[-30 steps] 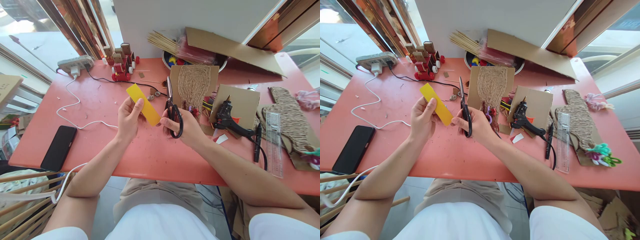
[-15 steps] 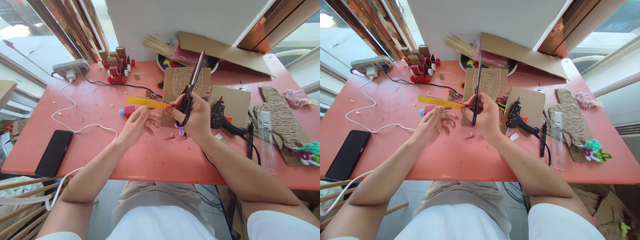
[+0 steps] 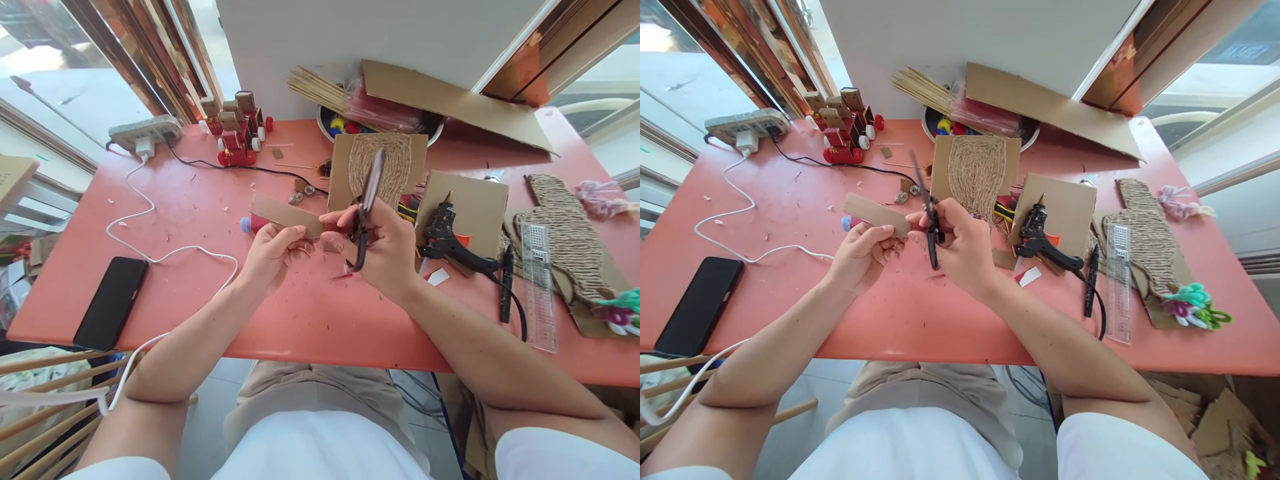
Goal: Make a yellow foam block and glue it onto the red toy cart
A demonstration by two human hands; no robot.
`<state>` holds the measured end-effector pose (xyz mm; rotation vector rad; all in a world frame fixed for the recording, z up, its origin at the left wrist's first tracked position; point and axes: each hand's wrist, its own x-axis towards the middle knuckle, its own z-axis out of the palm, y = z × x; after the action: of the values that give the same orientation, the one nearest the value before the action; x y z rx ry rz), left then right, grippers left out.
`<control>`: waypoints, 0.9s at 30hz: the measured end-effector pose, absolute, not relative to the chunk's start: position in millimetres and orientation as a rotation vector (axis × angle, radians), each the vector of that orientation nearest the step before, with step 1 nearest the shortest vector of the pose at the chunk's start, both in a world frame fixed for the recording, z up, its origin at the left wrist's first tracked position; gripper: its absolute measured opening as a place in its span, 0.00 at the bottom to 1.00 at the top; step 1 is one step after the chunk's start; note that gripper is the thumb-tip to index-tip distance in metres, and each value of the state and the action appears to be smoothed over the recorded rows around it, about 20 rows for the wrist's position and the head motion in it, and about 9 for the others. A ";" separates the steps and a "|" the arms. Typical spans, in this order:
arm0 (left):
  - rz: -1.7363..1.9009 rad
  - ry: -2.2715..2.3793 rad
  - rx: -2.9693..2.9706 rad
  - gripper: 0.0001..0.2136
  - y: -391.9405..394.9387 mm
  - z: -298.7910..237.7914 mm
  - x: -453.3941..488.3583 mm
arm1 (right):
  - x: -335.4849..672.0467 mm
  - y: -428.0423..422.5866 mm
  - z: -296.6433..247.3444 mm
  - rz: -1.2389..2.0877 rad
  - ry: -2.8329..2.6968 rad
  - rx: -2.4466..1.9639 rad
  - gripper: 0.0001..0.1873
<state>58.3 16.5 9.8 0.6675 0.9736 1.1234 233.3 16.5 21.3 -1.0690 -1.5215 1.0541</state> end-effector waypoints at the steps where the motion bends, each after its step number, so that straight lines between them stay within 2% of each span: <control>1: 1.141 0.976 0.669 0.11 16.4 10.1 58.0 | 233.0 16.3 22.8 1.066 -1.482 -1.054 0.30; 7: 1.303 0.938 0.590 0.20 18.6 12.4 55.9 | 231.6 17.5 22.4 1.365 -1.421 -1.025 0.40; 10: 1.374 0.958 0.515 0.17 19.4 14.1 57.6 | 228.6 15.6 19.7 1.502 -1.455 -1.004 0.43; 16: 1.526 0.938 0.463 0.17 18.2 16.7 60.8 | 221.9 2.6 17.1 1.524 -1.731 -1.011 0.50; 27: 1.564 1.008 0.631 0.18 7.2 3.4 68.4 | 213.5 -6.2 9.3 1.713 -1.634 -0.999 0.47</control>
<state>68.4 7.2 3.4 0.6307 1.0075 1.5641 213.5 -6.2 9.3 -0.9988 -1.6345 1.7132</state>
